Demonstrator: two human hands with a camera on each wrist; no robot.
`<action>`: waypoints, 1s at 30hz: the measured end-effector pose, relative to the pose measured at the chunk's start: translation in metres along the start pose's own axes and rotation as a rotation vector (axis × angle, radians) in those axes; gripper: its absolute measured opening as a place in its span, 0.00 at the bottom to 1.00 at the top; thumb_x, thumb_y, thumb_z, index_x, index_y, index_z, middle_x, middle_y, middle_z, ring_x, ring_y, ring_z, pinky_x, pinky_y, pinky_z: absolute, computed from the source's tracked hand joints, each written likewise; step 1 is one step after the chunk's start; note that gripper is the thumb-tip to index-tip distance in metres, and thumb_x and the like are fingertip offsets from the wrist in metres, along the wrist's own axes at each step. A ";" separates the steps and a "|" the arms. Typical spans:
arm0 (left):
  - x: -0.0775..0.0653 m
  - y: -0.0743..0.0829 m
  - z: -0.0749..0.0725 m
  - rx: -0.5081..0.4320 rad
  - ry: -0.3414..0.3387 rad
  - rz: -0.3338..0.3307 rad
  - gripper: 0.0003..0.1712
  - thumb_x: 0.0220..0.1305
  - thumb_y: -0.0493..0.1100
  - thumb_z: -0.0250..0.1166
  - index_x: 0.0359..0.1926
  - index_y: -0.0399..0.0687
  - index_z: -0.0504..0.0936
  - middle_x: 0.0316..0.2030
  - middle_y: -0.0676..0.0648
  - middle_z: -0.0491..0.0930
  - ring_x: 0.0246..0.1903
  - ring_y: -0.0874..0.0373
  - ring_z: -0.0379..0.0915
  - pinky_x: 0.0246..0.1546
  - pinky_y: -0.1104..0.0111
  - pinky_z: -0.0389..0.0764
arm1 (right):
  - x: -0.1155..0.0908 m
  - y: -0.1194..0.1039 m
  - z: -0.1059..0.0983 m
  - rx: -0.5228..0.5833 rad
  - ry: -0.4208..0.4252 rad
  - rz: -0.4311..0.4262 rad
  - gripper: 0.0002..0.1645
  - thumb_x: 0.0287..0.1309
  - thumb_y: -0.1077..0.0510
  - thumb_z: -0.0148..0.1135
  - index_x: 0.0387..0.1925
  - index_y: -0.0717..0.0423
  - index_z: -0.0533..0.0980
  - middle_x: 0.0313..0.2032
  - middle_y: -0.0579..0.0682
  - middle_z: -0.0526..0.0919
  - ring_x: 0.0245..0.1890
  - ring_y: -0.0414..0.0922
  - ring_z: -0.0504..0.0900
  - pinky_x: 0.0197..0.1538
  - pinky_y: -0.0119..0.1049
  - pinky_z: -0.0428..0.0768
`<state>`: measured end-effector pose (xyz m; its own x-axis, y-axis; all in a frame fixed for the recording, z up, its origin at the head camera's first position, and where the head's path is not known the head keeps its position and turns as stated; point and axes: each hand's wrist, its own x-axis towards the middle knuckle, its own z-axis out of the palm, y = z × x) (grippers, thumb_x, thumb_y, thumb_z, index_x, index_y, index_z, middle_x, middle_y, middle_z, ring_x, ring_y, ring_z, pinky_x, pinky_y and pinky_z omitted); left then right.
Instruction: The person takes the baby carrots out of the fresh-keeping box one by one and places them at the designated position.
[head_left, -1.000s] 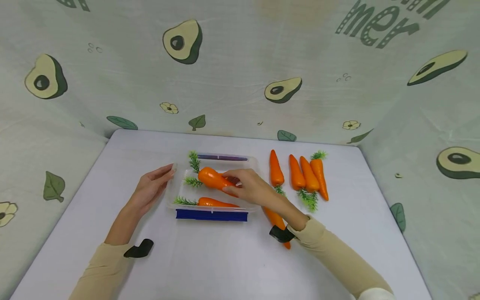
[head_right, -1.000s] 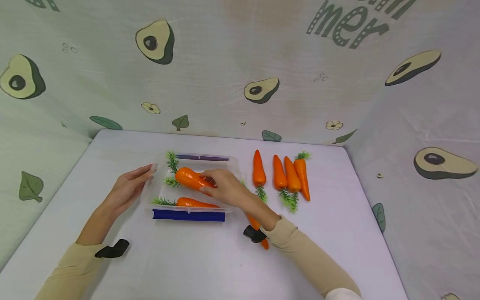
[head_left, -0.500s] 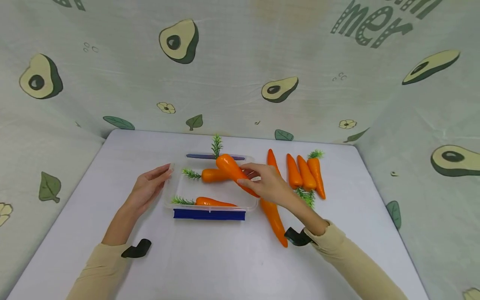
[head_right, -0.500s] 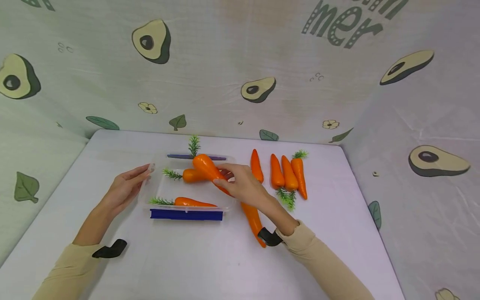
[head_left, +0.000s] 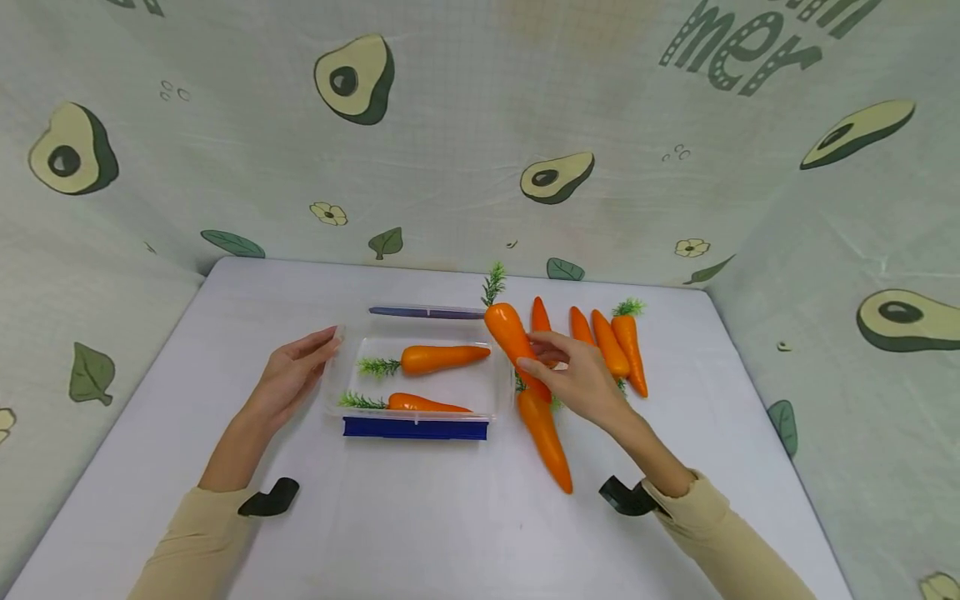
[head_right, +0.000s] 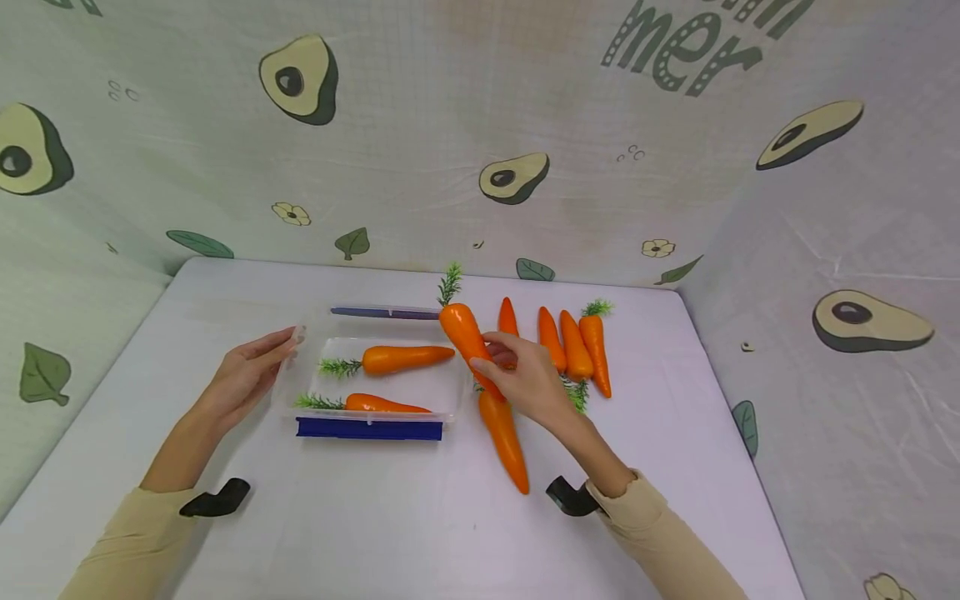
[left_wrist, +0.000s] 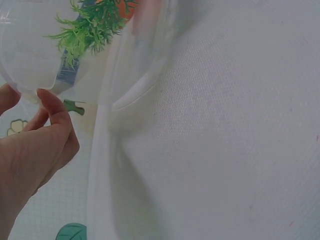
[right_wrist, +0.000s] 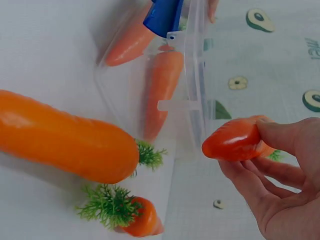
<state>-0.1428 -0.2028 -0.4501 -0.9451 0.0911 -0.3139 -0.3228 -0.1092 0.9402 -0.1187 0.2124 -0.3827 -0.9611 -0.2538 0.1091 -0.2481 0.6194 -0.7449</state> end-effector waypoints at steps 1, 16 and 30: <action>0.000 0.000 0.000 0.004 0.002 0.000 0.44 0.72 0.50 0.67 0.79 0.40 0.58 0.78 0.50 0.58 0.58 0.78 0.69 0.74 0.70 0.58 | -0.002 0.003 -0.001 0.003 0.012 0.003 0.27 0.64 0.57 0.72 0.61 0.63 0.79 0.46 0.55 0.88 0.45 0.51 0.87 0.45 0.41 0.88; 0.001 -0.002 -0.001 0.048 0.001 0.007 0.43 0.73 0.52 0.66 0.79 0.41 0.59 0.77 0.50 0.60 0.64 0.71 0.64 0.73 0.69 0.59 | -0.037 0.050 -0.005 -0.010 0.135 0.100 0.27 0.63 0.56 0.73 0.59 0.66 0.79 0.46 0.59 0.87 0.46 0.54 0.87 0.49 0.45 0.87; 0.001 -0.001 -0.001 0.016 -0.004 0.000 0.44 0.72 0.51 0.66 0.80 0.41 0.57 0.79 0.49 0.55 0.69 0.67 0.60 0.75 0.68 0.56 | -0.070 0.085 0.001 -0.013 0.170 0.203 0.26 0.66 0.56 0.71 0.59 0.67 0.79 0.45 0.61 0.87 0.45 0.57 0.88 0.43 0.24 0.83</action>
<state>-0.1434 -0.2035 -0.4517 -0.9449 0.0951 -0.3131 -0.3216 -0.0936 0.9422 -0.0724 0.2816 -0.4544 -0.9976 0.0046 0.0684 -0.0487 0.6546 -0.7544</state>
